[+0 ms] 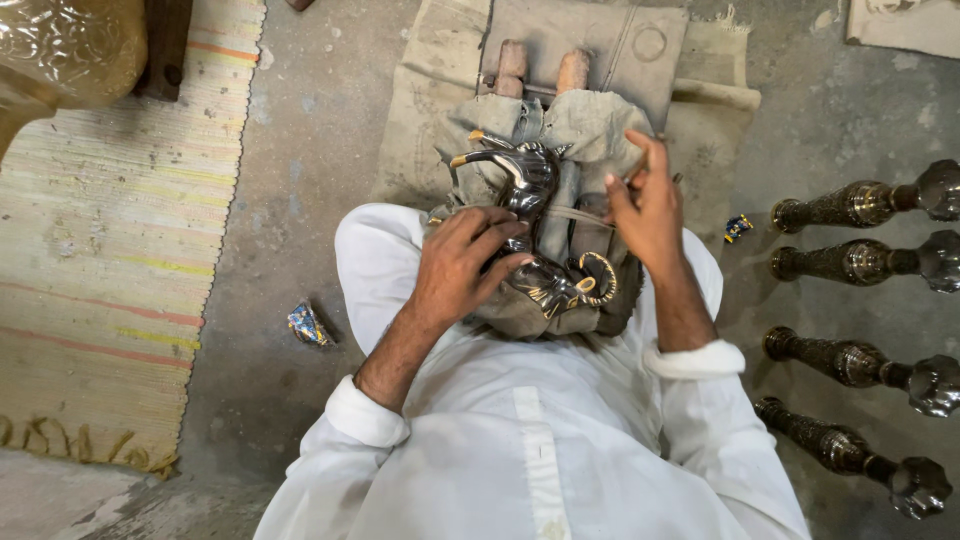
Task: The person sits cross-legged on the floor with a brass ram figurine resting on a cloth on their lap. They hold the figurine steady with one hand and use a small handheld engraving tool to carve detail lines into the metal, repositioning and turning the figurine to reach different surfaces, and later use a flat file-like tool on the piece.
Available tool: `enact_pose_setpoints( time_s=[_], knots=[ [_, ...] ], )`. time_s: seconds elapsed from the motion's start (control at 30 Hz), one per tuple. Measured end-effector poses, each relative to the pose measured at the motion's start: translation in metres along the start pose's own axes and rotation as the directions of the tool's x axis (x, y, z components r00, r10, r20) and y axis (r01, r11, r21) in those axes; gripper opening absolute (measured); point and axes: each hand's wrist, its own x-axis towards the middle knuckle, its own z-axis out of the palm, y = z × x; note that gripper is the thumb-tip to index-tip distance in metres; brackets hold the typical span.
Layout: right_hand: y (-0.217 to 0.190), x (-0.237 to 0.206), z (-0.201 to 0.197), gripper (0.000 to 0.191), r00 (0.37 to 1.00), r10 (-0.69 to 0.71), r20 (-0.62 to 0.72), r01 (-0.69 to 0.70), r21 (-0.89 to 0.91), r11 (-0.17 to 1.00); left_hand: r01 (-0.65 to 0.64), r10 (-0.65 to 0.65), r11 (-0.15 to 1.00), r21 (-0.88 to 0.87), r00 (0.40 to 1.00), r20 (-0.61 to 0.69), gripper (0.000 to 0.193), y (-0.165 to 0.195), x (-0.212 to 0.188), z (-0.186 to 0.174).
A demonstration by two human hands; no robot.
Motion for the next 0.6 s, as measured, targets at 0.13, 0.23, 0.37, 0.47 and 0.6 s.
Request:
enact_pose_setpoints(
  time_s=[0.13, 0.23, 0.37, 0.47, 0.6],
  knots=[
    [0.003, 0.018, 0.015, 0.054, 0.997, -0.037, 0.067, 0.057, -0.318, 0.946, 0.017, -0.017, 1.000, 0.016, 1.000, 0.012, 0.036, -0.001, -0.002, 0.002],
    [0.004, 0.018, 0.012, 0.051, 0.996, 0.010, 0.093, 0.025, -0.366, 0.930, 0.033, -0.033, 0.999, 0.011, 0.999, 0.016, 0.034, -0.001, -0.003, 0.000],
    [0.013, 0.003, -0.001, 0.045, 0.992, 0.105, 0.077, -0.110, 0.065, 0.992, 0.049, -0.054, 0.996, -0.080, 0.997, -0.054, 0.032, -0.006, -0.010, -0.004],
    [0.028, -0.010, -0.016, 0.043, 0.990, 0.112, 0.088, -0.126, 0.173, 0.977, 0.171, -0.194, 0.977, -0.131, 0.961, -0.198, 0.025, -0.022, -0.041, -0.015],
    [0.047, -0.029, -0.022, 0.037, 0.995, 0.059, 0.075, -0.068, 0.127, 0.990, 0.481, -0.447, 0.876, 0.047, 0.843, -0.300, 0.024, -0.072, -0.125, -0.049]
  ],
)
